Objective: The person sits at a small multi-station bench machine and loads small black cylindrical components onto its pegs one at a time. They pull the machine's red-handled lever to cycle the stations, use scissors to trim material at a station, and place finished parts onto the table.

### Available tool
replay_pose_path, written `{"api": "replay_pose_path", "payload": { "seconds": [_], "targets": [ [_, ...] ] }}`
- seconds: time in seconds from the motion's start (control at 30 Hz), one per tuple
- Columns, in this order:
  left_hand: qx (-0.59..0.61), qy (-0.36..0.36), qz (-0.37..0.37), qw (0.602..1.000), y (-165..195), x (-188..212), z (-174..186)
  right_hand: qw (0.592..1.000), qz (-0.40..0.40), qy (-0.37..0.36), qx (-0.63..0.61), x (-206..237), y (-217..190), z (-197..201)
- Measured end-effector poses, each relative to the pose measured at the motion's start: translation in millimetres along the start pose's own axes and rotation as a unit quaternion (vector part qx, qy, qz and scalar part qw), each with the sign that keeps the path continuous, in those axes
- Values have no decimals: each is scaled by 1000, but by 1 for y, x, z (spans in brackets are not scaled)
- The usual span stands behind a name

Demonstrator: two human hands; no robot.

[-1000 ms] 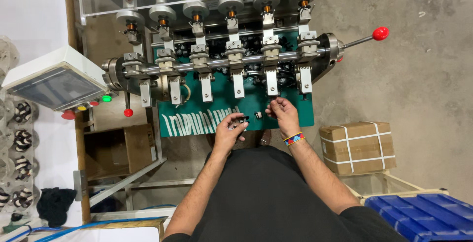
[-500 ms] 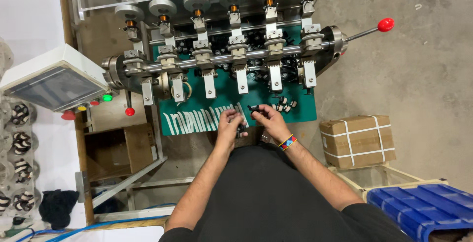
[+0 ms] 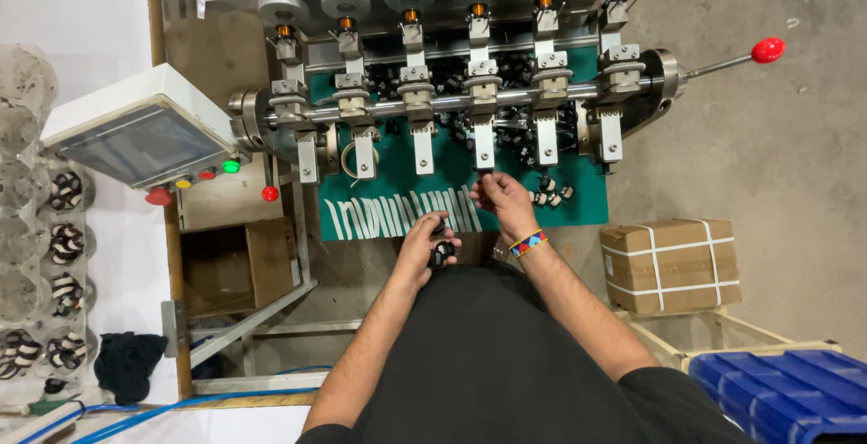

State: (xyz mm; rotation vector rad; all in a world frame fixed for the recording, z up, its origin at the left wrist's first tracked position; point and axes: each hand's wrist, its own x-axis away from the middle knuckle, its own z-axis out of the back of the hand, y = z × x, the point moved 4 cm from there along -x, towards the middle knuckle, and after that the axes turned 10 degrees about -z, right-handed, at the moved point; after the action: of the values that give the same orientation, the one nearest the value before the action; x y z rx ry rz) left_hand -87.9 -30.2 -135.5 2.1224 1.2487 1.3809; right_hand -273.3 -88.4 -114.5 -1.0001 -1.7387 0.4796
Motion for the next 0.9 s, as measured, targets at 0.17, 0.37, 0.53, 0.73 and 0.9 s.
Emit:
{"api": "replay_pose_path", "payload": {
  "seconds": [0.17,0.37,0.53,0.73,0.9],
  "targets": [
    [-91,-43,-16,995,15,1,1,999,-43,-27,14,0,8,-8],
    [-61,-116,24,991,32,-7,5,941,62,-152,295,32,31,-39],
    [-23,-175,42,983,43,-5,23,940,175,-88,279,35,34,-61],
    [114,-203,140,962,50,-7,55,939,191,-24,286,17,42,-82],
    [103,-158,233,954,49,-1,94,998,37,21,41,-12,54,-96]
  ]
}}
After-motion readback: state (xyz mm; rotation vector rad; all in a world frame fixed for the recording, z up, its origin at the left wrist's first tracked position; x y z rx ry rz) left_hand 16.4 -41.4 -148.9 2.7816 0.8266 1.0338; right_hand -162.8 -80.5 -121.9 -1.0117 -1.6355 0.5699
